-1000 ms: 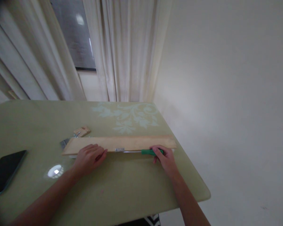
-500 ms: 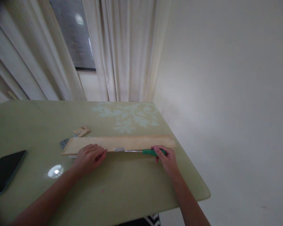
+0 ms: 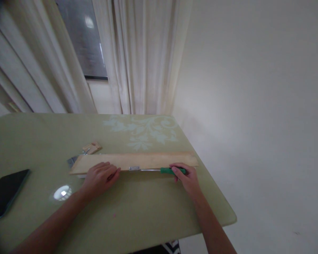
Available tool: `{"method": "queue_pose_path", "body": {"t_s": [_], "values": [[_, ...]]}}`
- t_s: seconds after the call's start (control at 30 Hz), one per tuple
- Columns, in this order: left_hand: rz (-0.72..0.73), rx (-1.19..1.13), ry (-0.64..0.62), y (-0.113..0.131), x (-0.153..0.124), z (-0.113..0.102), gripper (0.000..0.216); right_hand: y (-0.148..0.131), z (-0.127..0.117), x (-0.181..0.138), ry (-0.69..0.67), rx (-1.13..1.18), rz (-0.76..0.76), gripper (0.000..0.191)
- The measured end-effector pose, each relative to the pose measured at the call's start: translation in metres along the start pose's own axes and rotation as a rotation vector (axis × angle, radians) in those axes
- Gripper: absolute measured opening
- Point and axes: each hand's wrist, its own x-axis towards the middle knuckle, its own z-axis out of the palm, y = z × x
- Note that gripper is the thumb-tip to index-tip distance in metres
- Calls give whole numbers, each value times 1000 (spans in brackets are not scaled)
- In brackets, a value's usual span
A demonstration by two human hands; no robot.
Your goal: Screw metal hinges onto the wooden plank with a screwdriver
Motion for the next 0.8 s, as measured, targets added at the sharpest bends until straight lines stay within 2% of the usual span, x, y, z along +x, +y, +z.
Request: {"method": "queue_pose_path", "body": {"t_s": [0.3,0.47,0.67,0.8], "values": [[-13,-30,-11,0,0,-2,40,0,3,-1,-6,-9,25,45],[-9,-28,-9,1,1,-2,41,-2,5,-3,-60,-14,39,44],[5,-7,-6,-1,-1,0,40,-2,1,-3,-7,2,31,49],[7,-10,-4,-1,0,0,40,-1,3,-3,-27,0,46,49]]}}
